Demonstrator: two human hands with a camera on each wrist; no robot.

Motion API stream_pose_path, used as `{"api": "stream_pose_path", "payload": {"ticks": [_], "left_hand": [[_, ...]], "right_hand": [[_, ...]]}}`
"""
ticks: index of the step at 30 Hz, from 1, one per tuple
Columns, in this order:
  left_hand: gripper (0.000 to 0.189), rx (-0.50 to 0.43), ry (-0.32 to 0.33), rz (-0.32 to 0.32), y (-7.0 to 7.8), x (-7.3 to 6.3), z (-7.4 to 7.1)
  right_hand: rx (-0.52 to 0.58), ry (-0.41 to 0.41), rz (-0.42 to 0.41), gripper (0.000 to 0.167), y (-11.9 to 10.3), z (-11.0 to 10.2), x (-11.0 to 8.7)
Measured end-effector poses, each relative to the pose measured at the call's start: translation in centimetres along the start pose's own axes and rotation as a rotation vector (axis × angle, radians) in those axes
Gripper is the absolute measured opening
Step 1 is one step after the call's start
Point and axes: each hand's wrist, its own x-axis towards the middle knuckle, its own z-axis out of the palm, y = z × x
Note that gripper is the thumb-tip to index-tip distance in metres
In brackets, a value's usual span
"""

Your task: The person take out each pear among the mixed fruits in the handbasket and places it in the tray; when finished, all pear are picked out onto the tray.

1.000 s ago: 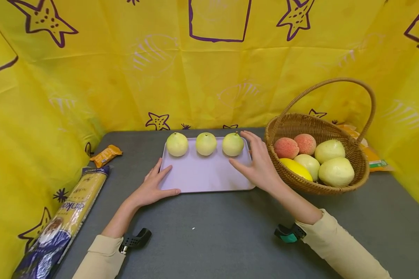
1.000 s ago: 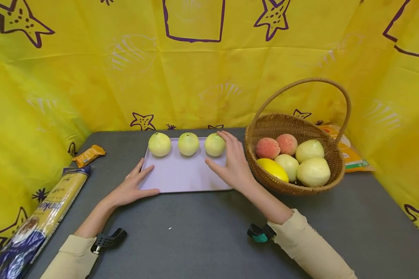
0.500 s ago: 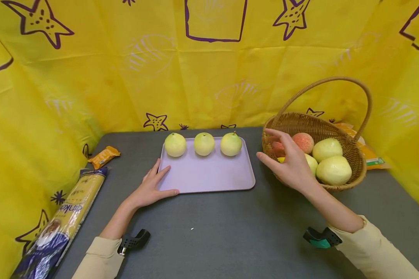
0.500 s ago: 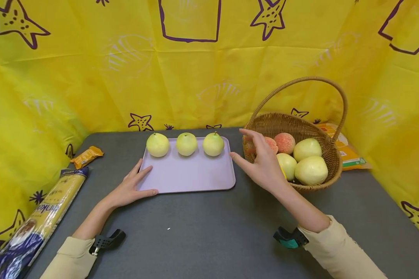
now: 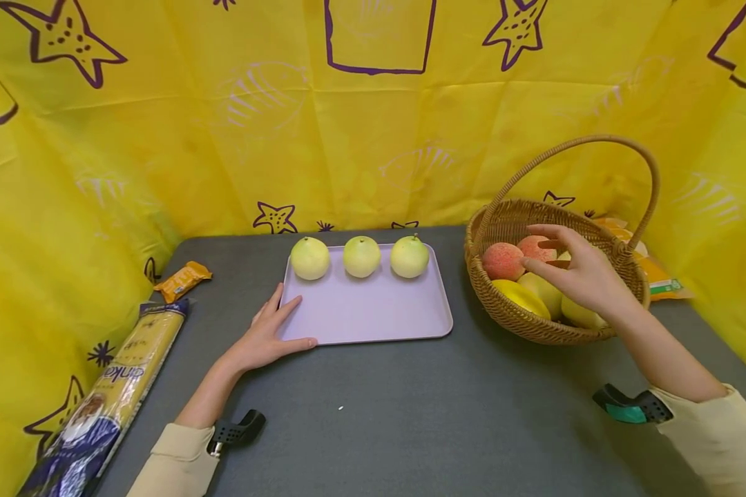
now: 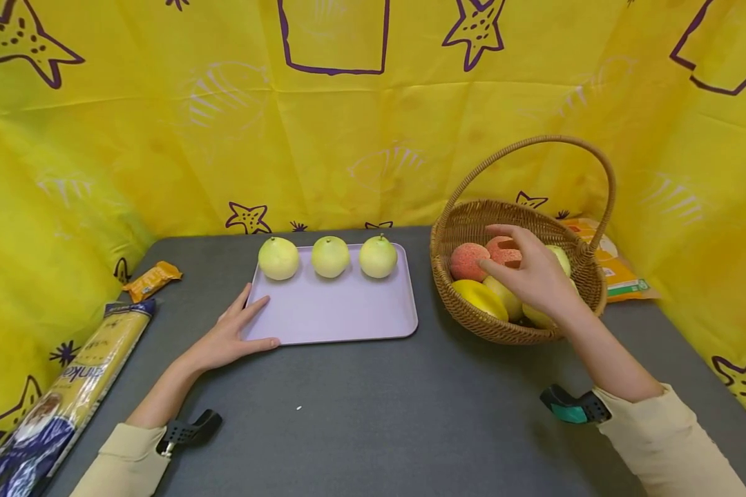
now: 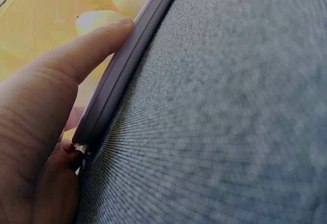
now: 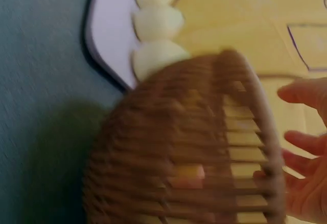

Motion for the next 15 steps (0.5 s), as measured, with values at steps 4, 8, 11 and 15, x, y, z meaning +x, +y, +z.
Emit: {"api": "stream_pose_path", "payload": {"ticks": [4, 8, 11, 15], "left_hand": [[0.095, 0.01, 0.0, -0.002, 0.0, 0.0, 0.0], [0.095, 0.014, 0.0, 0.0, 0.1, 0.0, 0.0], [0.095, 0.015, -0.001, 0.0, 0.1, 0.0, -0.1], [0.095, 0.012, -0.002, 0.002, 0.2, 0.0, -0.1]], "right_hand": [[-0.067, -0.042, 0.008, 0.057, 1.2, -1.7, 0.5], [-0.123, -0.08, 0.017, 0.058, 2.4, -3.2, 1.3], [-0.163, -0.127, 0.032, 0.059, 3.2, -4.3, 2.0], [-0.219, -0.197, 0.037, 0.059, 4.4, -5.5, 3.0]]}}
